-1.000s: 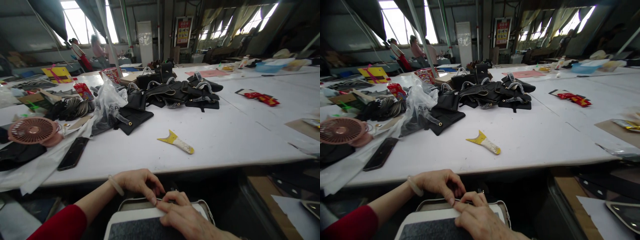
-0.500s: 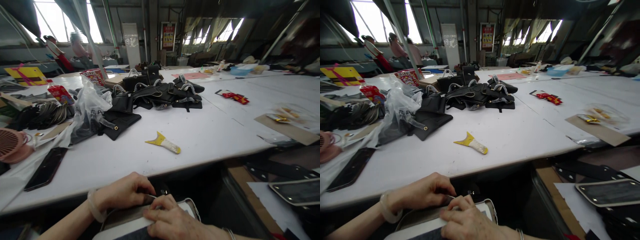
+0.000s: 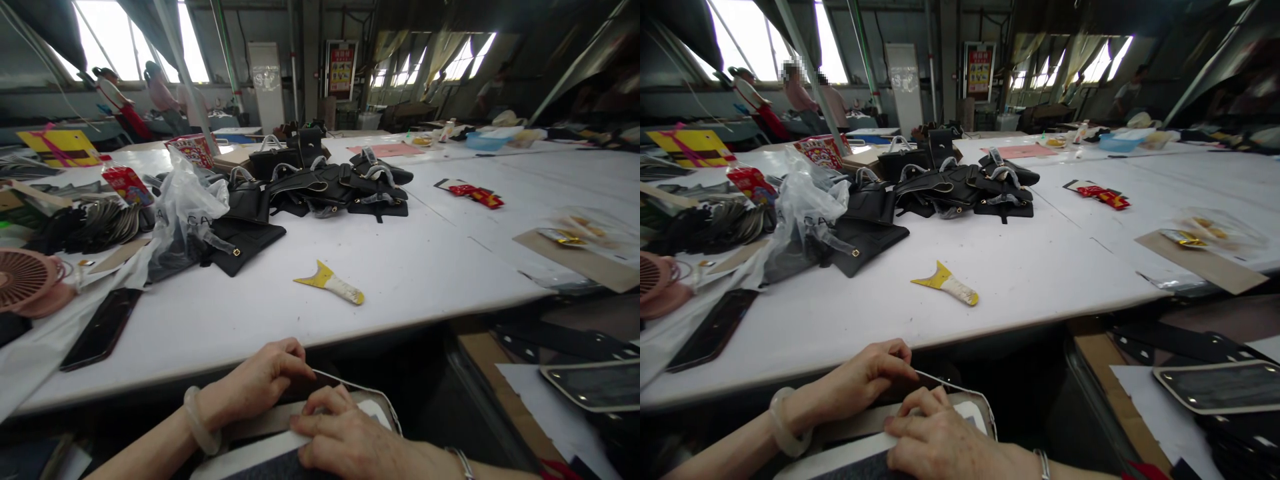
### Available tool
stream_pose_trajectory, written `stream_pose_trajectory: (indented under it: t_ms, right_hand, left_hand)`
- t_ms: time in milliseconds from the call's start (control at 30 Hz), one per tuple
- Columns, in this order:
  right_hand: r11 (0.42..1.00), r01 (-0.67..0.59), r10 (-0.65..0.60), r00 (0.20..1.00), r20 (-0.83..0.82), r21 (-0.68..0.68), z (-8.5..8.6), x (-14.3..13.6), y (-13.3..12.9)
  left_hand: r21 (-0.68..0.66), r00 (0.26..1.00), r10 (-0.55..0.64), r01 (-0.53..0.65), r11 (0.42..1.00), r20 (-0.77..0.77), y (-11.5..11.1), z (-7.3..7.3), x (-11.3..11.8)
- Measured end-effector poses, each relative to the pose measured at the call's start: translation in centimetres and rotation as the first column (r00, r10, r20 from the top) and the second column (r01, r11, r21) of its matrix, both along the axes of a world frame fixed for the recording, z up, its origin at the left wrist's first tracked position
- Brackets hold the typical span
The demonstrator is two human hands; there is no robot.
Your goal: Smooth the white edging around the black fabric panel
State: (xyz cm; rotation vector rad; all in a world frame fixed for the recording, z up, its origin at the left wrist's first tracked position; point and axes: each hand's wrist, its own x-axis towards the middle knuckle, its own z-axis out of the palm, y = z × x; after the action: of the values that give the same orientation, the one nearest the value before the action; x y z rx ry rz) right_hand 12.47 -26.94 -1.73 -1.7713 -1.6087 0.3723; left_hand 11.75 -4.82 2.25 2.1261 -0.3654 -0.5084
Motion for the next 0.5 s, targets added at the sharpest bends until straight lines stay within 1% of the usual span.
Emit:
stream_pose_trajectory:
  t_ms: [67, 133, 233, 300, 400, 500]
  right_hand:
    - [0.999, -0.024, 0.023, 0.999, -0.046, -0.025, 0.7, 0.3, 0.0]
    - [0.997, -0.044, 0.037, 0.994, -0.103, -0.066, 2.0, 0.8, -0.1]
    - [0.987, -0.059, 0.031, 0.982, -0.185, -0.148, 4.2, 1.7, -0.1]
    - [0.980, -0.059, 0.016, 0.976, -0.217, -0.192, 5.2, 2.1, -0.2]
    - [0.973, -0.043, -0.003, 0.980, -0.197, -0.229, 5.8, 2.4, -0.2]
    - [0.959, -0.047, 0.008, 0.990, -0.140, -0.281, 6.2, 2.4, 0.0]
  left_hand:
    - [0.016, 1.000, 0.007, -0.007, 1.000, -0.007, -0.2, 0.3, -0.1]
    - [0.007, 0.999, -0.003, 0.003, 1.000, -0.035, -0.2, 0.6, 0.0]
    - [-0.032, 0.992, -0.083, 0.080, 0.996, -0.093, 0.3, 1.0, 0.3]
    - [-0.059, 0.981, -0.159, 0.153, 0.986, -0.112, 0.8, 1.1, 0.7]
    - [-0.083, 0.952, -0.273, 0.264, 0.961, -0.138, 1.6, 1.1, 1.4]
    - [-0.072, 0.937, -0.320, 0.313, 0.947, -0.136, 1.9, 1.0, 1.8]
